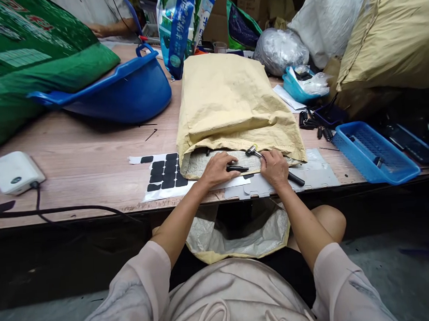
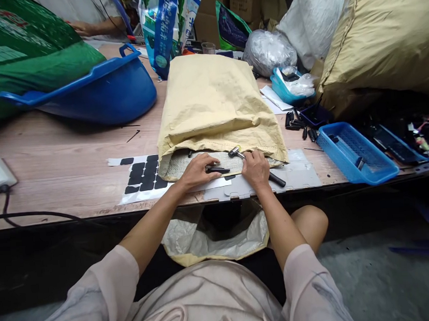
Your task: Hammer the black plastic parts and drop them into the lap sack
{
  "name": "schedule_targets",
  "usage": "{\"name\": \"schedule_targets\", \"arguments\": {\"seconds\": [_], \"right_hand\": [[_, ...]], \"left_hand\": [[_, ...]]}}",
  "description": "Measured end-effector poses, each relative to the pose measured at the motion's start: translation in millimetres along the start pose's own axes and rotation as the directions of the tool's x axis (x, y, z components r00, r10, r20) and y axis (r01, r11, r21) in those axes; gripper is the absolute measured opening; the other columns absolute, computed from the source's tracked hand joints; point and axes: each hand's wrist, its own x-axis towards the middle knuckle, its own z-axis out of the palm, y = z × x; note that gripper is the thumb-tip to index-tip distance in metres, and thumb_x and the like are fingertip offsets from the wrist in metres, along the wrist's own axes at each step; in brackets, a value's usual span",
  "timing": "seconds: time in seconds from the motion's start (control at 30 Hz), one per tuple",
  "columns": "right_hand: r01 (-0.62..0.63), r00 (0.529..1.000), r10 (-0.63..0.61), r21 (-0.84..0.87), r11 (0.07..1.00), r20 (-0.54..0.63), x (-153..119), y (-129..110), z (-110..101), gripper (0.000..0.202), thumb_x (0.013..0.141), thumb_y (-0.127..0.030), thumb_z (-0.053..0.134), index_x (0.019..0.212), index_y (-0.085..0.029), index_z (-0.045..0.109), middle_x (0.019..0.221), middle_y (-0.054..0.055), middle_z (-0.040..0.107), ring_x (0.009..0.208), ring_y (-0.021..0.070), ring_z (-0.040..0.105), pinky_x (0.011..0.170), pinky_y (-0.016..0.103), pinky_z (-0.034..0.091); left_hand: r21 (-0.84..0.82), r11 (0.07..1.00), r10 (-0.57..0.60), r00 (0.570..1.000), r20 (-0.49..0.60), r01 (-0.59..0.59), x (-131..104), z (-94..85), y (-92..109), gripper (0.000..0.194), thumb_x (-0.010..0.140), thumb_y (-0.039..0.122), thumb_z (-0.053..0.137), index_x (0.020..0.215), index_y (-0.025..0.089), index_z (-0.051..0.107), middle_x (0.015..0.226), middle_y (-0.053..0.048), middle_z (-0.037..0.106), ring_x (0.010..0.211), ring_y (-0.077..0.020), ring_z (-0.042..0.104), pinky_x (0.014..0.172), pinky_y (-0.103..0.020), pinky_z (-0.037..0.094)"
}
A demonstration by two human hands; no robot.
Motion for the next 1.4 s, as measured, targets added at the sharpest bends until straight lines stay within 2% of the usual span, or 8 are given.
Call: {"name": "schedule_targets", "arguments": {"seconds": [0.13, 0.43, 0.6, 0.83, 1.03, 1.13, 1.3, 1.4], "right_hand": [[-0.006, 1.0, 0.006, 0.012, 1.0, 0.002, -0.5, -0.2, -0.4, 0.026, 0.098, -0.024, 0.055, 0.117, -0.02, 0.074, 0.106, 0.012, 0.065, 0.106, 0.0293, 0.053, 0.086, 0.037, 0.042], [-0.017, 1.0, 0.016, 0.077, 0.997, 0.015, 2.7, 5.2, -2.6, 0.027, 0.098, -0.022, 0.056, 0.116, -0.021, 0.076, 0.104, 0.011, 0.068, 0.103, 0.0272, 0.057, 0.086, 0.036, 0.045], [-0.039, 0.998, 0.052, 0.254, 0.966, -0.046, 0.4, -3.9, -21.6, 0.032, 0.1, -0.025, 0.052, 0.119, -0.023, 0.077, 0.103, 0.01, 0.072, 0.103, 0.0261, 0.063, 0.087, 0.036, 0.051], [0.036, 0.996, 0.009, 0.493, 0.869, -0.088, -30.4, -33.5, -49.6, 0.035, 0.105, -0.03, 0.048, 0.125, -0.022, 0.075, 0.11, 0.01, 0.076, 0.101, 0.0233, 0.07, 0.091, 0.036, 0.056], [0.028, 0.998, -0.002, 0.465, 0.885, -0.056, -51.5, -43.6, -37.1, 0.037, 0.107, -0.032, 0.045, 0.127, -0.023, 0.075, 0.105, 0.009, 0.076, 0.099, 0.0226, 0.071, 0.088, 0.034, 0.058], [0.013, 1.0, 0.001, 0.429, 0.903, -0.031, -52.0, -45.3, -34.3, 0.037, 0.107, -0.03, 0.044, 0.126, -0.024, 0.075, 0.103, 0.008, 0.076, 0.098, 0.0222, 0.071, 0.086, 0.032, 0.057], [0.061, 0.997, -0.032, 0.449, 0.891, -0.071, -49.1, -54.8, -38.0, 0.037, 0.109, -0.031, 0.044, 0.131, -0.024, 0.074, 0.109, 0.009, 0.076, 0.103, 0.0217, 0.071, 0.09, 0.032, 0.056], [0.08, 0.997, -0.068, 0.425, 0.902, -0.043, -50.9, -60.0, -35.4, 0.036, 0.108, -0.03, 0.045, 0.129, -0.024, 0.075, 0.103, 0.007, 0.075, 0.097, 0.021, 0.07, 0.087, 0.03, 0.056]], "left_hand": [[-0.07, 0.998, -0.002, 1.0, -0.021, 0.0, -4.9, 1.3, -11.7, 0.024, 0.083, 0.033, 0.079, 0.105, 0.023, 0.081, 0.097, -0.005, 0.069, 0.099, -0.0248, 0.063, 0.092, -0.039, 0.05], [-0.18, 0.983, -0.049, 0.999, -0.018, 0.045, -3.7, 2.8, -8.0, 0.021, 0.081, 0.031, 0.081, 0.099, 0.02, 0.078, 0.098, -0.004, 0.073, 0.091, -0.0208, 0.065, 0.083, -0.033, 0.049], [-0.21, 0.973, -0.099, 0.995, -0.021, 0.092, -1.4, 1.4, -6.5, 0.018, 0.079, 0.032, 0.081, 0.092, 0.021, 0.076, 0.095, -0.002, 0.073, 0.09, -0.0207, 0.066, 0.082, -0.033, 0.05], [-0.264, 0.959, -0.121, 0.992, -0.041, 0.106, -2.0, 3.5, -5.0, 0.016, 0.077, 0.031, 0.084, 0.085, 0.019, 0.075, 0.091, -0.001, 0.072, 0.086, -0.0186, 0.065, 0.079, -0.031, 0.048], [-0.272, 0.956, -0.126, 0.991, -0.048, 0.109, -1.1, 6.4, -7.6, 0.016, 0.078, 0.029, 0.085, 0.084, 0.019, 0.075, 0.088, -0.001, 0.071, 0.082, -0.0169, 0.063, 0.075, -0.029, 0.046], [-0.265, 0.958, -0.124, 0.991, -0.047, 0.107, -0.1, 7.5, -8.5, 0.014, 0.078, 0.029, 0.085, 0.082, 0.02, 0.075, 0.088, 0.0, 0.071, 0.081, -0.0163, 0.063, 0.075, -0.029, 0.046], [-0.273, 0.957, -0.112, 0.993, -0.036, 0.098, 0.4, 6.1, -8.3, 0.016, 0.077, 0.029, 0.086, 0.082, 0.019, 0.074, 0.087, 0.0, 0.069, 0.081, -0.0162, 0.062, 0.075, -0.029, 0.045], [-0.252, 0.961, -0.12, 0.992, -0.028, 0.109, 0.3, 4.4, -6.7, 0.019, 0.077, 0.03, 0.086, 0.077, 0.019, 0.071, 0.085, 0.0, 0.067, 0.08, -0.0165, 0.06, 0.073, -0.029, 0.044]]}}
